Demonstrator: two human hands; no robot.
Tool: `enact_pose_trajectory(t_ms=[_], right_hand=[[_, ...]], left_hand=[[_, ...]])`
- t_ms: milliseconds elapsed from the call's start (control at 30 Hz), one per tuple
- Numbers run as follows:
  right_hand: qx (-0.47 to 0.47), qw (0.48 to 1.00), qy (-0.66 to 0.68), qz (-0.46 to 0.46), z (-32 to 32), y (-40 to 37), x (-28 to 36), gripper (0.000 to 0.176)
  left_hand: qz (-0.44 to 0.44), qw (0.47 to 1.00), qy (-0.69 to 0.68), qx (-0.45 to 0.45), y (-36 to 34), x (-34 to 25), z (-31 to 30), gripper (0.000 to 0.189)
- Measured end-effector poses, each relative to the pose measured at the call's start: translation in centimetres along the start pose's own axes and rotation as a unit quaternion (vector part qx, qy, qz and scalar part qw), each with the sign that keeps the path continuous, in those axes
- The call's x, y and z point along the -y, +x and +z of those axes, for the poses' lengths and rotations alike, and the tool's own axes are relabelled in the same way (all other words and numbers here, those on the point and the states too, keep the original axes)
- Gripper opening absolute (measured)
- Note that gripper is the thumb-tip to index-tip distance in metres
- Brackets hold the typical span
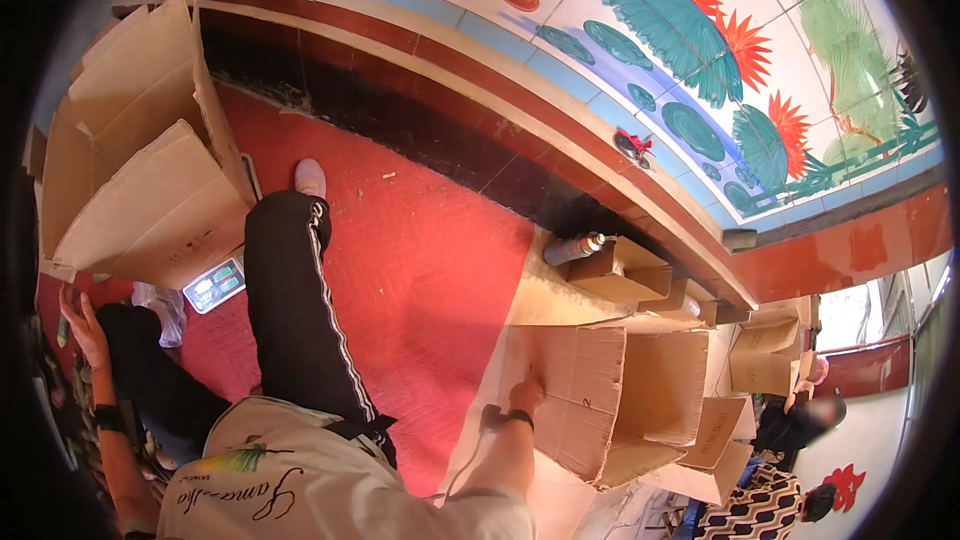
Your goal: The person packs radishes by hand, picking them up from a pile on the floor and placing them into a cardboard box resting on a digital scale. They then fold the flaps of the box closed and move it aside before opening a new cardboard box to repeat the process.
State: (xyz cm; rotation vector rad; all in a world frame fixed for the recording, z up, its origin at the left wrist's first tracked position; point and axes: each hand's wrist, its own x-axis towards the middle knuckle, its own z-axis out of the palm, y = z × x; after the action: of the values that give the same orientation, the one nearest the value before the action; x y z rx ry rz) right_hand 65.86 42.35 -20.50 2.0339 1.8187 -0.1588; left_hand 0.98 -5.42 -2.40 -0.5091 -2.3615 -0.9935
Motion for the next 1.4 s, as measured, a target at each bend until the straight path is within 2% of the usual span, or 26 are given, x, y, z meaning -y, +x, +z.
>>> enact_pose_trajectory(t_ms=[67, 100, 200, 267, 300, 433, 500, 633, 700, 833, 933, 1133, 1200, 1233, 1300, 1333, 1400], right_hand=[[-0.008, 0.997, 0.082, 0.013, -0.3, -0.3, 0.2, 0.058], [-0.011, 0.997, 0.082, 0.006, -1.1, -0.8, 0.6, 0.058], [-0.034, 0.994, 0.103, -0.011, -2.5, -1.8, 1.5, 0.048], [-0.007, 0.997, 0.073, 0.033, -2.0, -1.1, 1.2, 0.036], [-0.023, 0.995, 0.088, 0.044, -2.8, -1.6, 1.8, 0.028], [-0.003, 0.996, 0.076, 0.055, -4.2, -1.4, 2.3, 0.030], [-0.025, 0.998, 0.054, 0.005, -5.2, -1.4, 2.8, 0.031], [-0.084, 0.994, 0.073, 0.009, -5.0, 0.0, 3.4, 0.028], [-0.062, 0.998, 0.032, 0.010, -6.7, -0.1, 4.8, 0.027], [-0.083, 0.993, 0.082, -0.030, -8.5, -0.5, 7.6, 0.027], [-0.058, 0.993, 0.090, -0.048, -10.1, -1.4, 9.4, 0.028], [-0.122, 0.981, 0.092, -0.122, -11.6, -2.6, 10.3, 0.032], [-0.158, 0.968, 0.130, -0.147, -11.5, -3.2, 9.7, 0.029], [-0.136, 0.975, 0.119, -0.131, -12.4, -3.8, 9.8, 0.031], [-0.206, 0.953, 0.136, -0.174, -13.0, -5.6, 9.0, 0.020], [-0.200, 0.957, 0.131, -0.164, -14.4, -7.3, 9.0, 0.018], [-0.160, 0.976, 0.110, -0.103, -15.6, -7.4, 8.9, 0.026]], left_hand=[[-0.012, 1.000, 0.002, 0.008, -0.1, 0.1, -0.1, 0.045], [-0.015, 1.000, 0.004, 0.002, -0.1, -0.1, -0.2, 0.045], [-0.020, 1.000, 0.003, 0.000, -0.2, -0.9, -0.4, 0.045], [-0.025, 1.000, -0.011, 0.005, -0.3, -1.3, -0.5, 0.045], [-0.031, 0.999, -0.024, 0.005, -0.4, -1.4, -0.5, 0.045], [-0.044, 0.999, -0.031, -0.002, -0.5, -1.9, -0.7, 0.045], [-0.045, 0.998, -0.041, 0.003, -0.6, -2.6, -1.0, 0.044], [-0.042, 0.997, -0.062, -0.006, -0.9, -2.6, -1.4, 0.044], [-0.047, 0.996, -0.072, -0.006, -0.9, -3.2, -1.4, 0.043], [-0.044, 0.994, -0.095, -0.022, -1.0, -3.1, -1.0, 0.044], [-0.034, 0.996, -0.080, -0.022, -1.1, -3.0, -0.8, 0.045], [-0.033, 0.995, -0.086, -0.046, -1.4, -2.1, -0.4, 0.045], [-0.032, 0.994, -0.089, -0.051, -1.6, -2.0, -0.4, 0.045], [-0.031, 0.995, -0.086, -0.045, -1.7, -2.1, -0.3, 0.045], [-0.028, 0.995, -0.075, -0.062, -1.8, -2.0, -0.1, 0.046], [-0.023, 0.996, -0.056, -0.061, -1.8, -2.1, -0.4, 0.046], [-0.022, 0.994, -0.075, -0.074, -1.4, -3.0, -0.9, 0.046]])
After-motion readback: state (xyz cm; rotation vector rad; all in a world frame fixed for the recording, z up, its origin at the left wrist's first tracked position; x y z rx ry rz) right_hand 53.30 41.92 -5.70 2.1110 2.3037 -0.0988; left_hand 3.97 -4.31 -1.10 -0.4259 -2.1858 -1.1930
